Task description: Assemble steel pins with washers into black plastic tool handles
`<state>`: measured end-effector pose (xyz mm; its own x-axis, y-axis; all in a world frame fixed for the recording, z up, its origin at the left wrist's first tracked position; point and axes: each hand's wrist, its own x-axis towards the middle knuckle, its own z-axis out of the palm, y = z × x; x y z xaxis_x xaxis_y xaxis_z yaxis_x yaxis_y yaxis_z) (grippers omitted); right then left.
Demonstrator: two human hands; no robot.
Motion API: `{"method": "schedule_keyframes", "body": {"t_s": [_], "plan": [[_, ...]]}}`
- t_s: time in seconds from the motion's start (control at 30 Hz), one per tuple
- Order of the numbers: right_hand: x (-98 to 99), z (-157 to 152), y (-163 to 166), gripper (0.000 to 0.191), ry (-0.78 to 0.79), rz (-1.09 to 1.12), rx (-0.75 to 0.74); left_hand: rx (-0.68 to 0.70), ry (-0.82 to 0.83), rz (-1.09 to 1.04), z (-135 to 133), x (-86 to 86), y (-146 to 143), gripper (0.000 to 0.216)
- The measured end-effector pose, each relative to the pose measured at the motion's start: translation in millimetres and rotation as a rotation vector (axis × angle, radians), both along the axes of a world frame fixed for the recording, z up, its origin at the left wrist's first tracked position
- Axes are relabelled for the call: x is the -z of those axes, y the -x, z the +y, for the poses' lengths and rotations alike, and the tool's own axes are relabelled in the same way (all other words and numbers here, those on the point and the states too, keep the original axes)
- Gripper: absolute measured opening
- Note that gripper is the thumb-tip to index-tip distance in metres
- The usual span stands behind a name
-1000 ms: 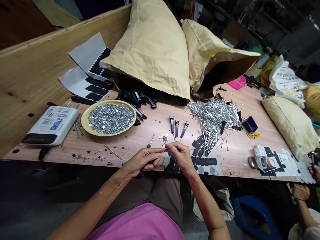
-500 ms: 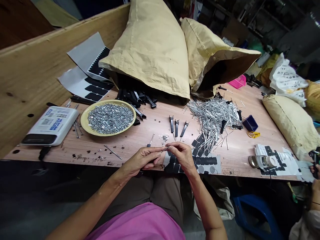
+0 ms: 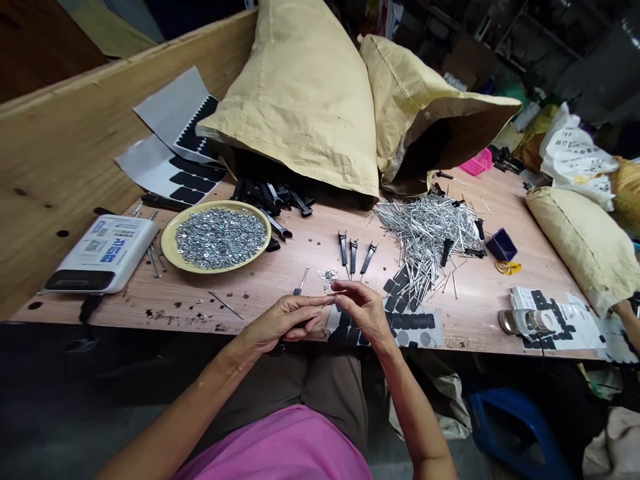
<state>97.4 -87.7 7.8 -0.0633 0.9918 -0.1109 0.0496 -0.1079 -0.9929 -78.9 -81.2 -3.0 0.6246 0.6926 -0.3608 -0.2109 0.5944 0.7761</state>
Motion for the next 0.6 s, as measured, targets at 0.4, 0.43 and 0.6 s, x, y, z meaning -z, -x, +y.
{"method": "schedule_keyframes", "body": {"t_s": [0.4,0.43,0.6], "plan": [[2.6,0.7,8.3,0.039,-0.025,0.011,-0.041,-0.072,-0.010,0.038,-0.7,1.1,-2.4,0.063],[3.8,1.4,8.5,0.035,-0.029,-0.001,-0.034,-0.076,-0.017,0.044,-0.8,0.9,-2.1,0.063],[8.9,4.4,8.5,0.044,0.028,0.036,-0.033,-0.089,-0.043,0.067,-1.5,-0.9,-1.5,0.053]]}}
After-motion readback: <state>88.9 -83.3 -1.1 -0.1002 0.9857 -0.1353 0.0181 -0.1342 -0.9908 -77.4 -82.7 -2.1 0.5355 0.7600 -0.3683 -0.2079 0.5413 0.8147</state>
